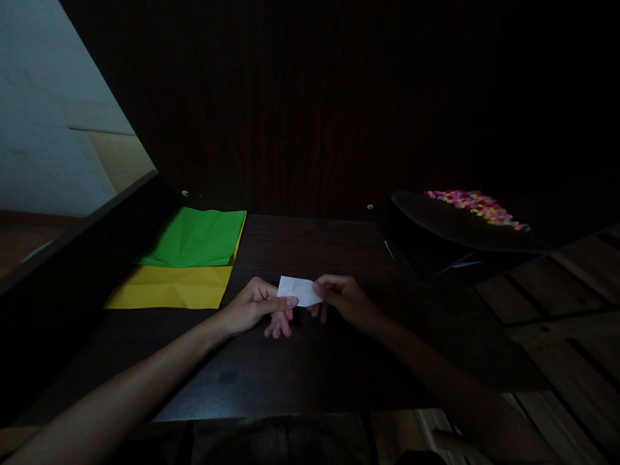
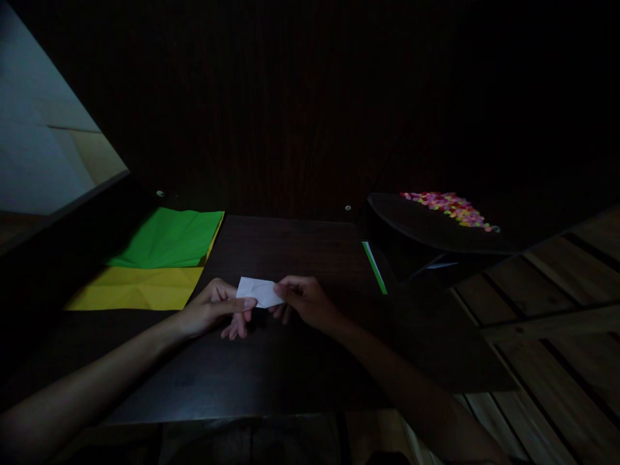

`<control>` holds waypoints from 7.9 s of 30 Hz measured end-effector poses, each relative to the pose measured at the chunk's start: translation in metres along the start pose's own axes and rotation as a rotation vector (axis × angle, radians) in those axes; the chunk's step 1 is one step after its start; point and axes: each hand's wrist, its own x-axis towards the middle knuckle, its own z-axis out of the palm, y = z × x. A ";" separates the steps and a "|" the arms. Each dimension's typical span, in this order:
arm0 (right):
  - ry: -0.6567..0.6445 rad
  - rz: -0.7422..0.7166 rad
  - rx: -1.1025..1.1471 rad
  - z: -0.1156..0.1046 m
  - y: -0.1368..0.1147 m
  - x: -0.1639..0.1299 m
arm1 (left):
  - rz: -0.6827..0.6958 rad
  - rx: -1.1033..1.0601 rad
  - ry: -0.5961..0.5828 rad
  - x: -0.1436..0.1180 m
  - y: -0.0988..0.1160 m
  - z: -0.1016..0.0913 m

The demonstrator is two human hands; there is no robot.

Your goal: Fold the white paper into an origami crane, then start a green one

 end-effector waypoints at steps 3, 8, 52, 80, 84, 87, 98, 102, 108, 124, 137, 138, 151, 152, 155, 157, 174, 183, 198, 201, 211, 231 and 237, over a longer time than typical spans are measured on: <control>-0.038 0.033 0.075 0.001 0.001 0.001 | 0.009 -0.010 0.015 0.000 -0.002 -0.001; -0.031 0.079 0.171 0.000 0.002 -0.001 | -0.004 -0.027 0.030 0.001 -0.004 0.000; 0.369 -0.086 0.056 0.019 0.005 -0.007 | 0.409 0.349 0.456 0.000 -0.008 0.022; 0.366 -0.067 0.149 0.014 0.014 0.001 | 0.398 0.388 0.358 0.001 -0.010 0.011; 0.377 -0.074 0.143 0.011 0.013 0.002 | 0.441 0.366 0.335 -0.001 -0.009 0.010; 0.380 -0.073 0.141 0.007 0.012 0.002 | 0.452 0.322 0.304 0.000 -0.009 0.008; 0.323 -0.005 0.276 0.001 0.018 0.004 | 0.478 0.483 0.331 -0.004 -0.003 0.004; 0.320 0.010 0.305 0.001 0.017 0.004 | 0.482 0.520 0.353 -0.004 -0.004 0.002; 0.295 -0.016 0.295 0.003 0.019 0.005 | 0.547 0.592 0.450 -0.002 -0.003 0.002; 0.305 -0.143 0.064 0.007 0.017 0.001 | 0.386 0.434 0.488 -0.002 -0.006 0.008; 0.348 -0.288 -0.177 0.004 0.019 -0.003 | 0.422 0.569 0.481 -0.001 -0.010 0.004; 0.351 -0.304 -0.210 0.005 0.018 -0.004 | 0.453 0.613 0.480 -0.002 -0.008 0.003; 0.355 -0.287 -0.141 0.009 0.016 -0.008 | 0.264 0.551 0.259 -0.001 -0.009 0.007; 0.350 -0.271 -0.108 0.009 0.016 -0.007 | 0.245 0.509 0.249 0.000 -0.011 0.008; 0.314 -0.249 -0.081 0.010 0.015 -0.006 | 0.227 0.385 0.276 0.003 -0.013 0.007; 0.273 -0.244 -0.104 0.012 0.016 -0.006 | 0.245 0.326 0.329 0.004 -0.012 0.006; 0.173 -0.378 -0.275 0.016 0.021 -0.007 | 0.381 0.380 0.425 0.008 -0.014 0.005; 0.225 -0.659 -0.536 0.016 0.016 -0.009 | 0.460 0.462 0.386 0.005 -0.011 0.007; 0.258 -0.731 -0.610 0.017 0.018 -0.012 | 0.574 0.609 0.496 0.003 -0.010 0.007; 0.283 -0.733 -0.620 0.017 0.019 -0.012 | 0.567 0.591 0.513 0.004 -0.011 0.007; 0.283 -0.732 -0.596 0.017 0.019 -0.013 | 0.485 0.488 0.482 0.003 -0.009 0.010; 0.240 -0.194 -0.079 0.016 0.020 -0.004 | 0.118 0.197 0.106 0.001 -0.008 0.014; 0.175 -0.134 -0.112 0.016 0.016 -0.006 | 0.067 0.189 -0.039 -0.001 -0.006 0.016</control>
